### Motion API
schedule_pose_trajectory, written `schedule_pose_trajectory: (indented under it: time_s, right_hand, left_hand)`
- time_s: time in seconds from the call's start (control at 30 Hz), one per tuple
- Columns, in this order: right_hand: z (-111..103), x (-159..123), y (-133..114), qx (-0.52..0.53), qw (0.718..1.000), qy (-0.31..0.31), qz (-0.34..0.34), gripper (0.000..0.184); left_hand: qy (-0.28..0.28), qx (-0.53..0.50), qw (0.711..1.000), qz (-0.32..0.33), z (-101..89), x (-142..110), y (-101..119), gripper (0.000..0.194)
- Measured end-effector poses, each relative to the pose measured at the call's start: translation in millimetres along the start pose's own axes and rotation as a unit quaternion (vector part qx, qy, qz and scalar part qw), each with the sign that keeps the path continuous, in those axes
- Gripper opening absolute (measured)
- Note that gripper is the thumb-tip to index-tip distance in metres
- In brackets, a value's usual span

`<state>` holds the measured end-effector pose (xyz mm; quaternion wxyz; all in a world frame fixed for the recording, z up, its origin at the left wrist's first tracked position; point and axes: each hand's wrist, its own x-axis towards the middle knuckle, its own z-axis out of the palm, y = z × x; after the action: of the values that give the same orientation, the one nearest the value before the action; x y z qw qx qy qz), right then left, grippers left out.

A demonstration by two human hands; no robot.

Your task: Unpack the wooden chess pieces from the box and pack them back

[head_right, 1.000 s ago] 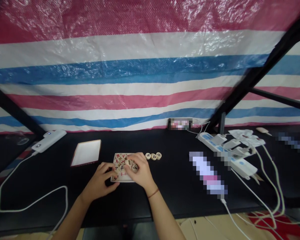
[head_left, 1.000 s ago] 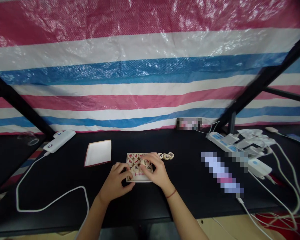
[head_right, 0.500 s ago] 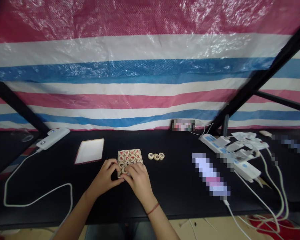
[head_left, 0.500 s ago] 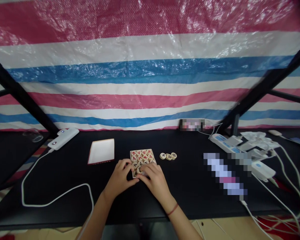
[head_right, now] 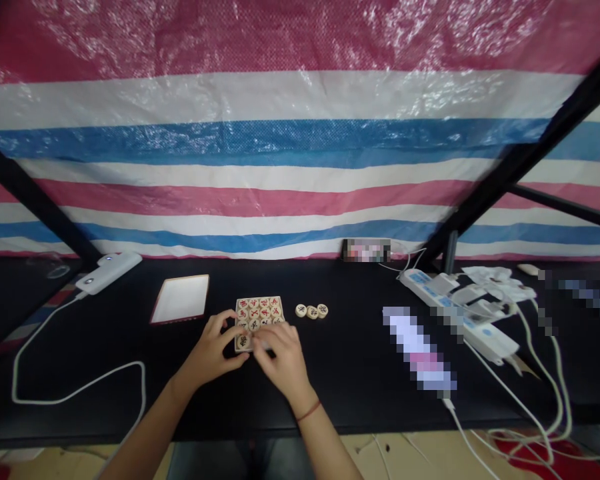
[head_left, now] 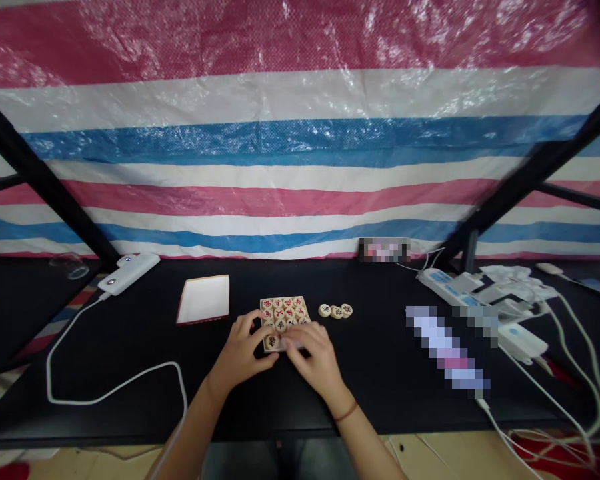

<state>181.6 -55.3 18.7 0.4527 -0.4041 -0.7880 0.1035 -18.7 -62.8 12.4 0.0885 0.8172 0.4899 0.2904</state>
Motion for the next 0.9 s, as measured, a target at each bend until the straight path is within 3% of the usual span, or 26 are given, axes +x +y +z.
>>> schedule_pose_trajectory:
  time_s: [0.13,0.27,0.43,0.57,0.7,0.8,0.9]
  right_hand:
    - [-19,12,34,-0.117,0.989,0.071,0.057,0.018]
    - [-26,18,66,-0.241,0.969,-0.012,0.058,0.035]
    - [-22,11,79,-0.254,0.965,-0.038,0.047,0.027]
    - [-25,13,74,-0.21,0.977,0.001,0.037,0.019]
    - [-23,29,51,-0.096,0.993,0.059,0.04,0.017]
    - [-11,38,31,0.004,0.998,0.054,0.031,0.019]
    - [2,38,21,0.045,0.998,0.045,0.028,0.02]
  left_hand:
    - [-0.017,0.017,1.0,0.013,1.0,2,3,0.032]
    - [-0.019,0.026,0.999,0.012,2.7,4,4,0.026]
    - [-0.013,0.031,0.999,0.012,2.9,3,4,0.026]
    - [0.01,0.03,0.999,0.017,0.2,6,7,0.032]
    - [0.06,0.017,0.998,0.022,1.0,25,10,0.041]
    - [0.058,-0.022,0.997,0.045,8.9,40,11,0.042]
    - [0.099,-0.037,0.994,0.043,19.0,44,8,0.032]
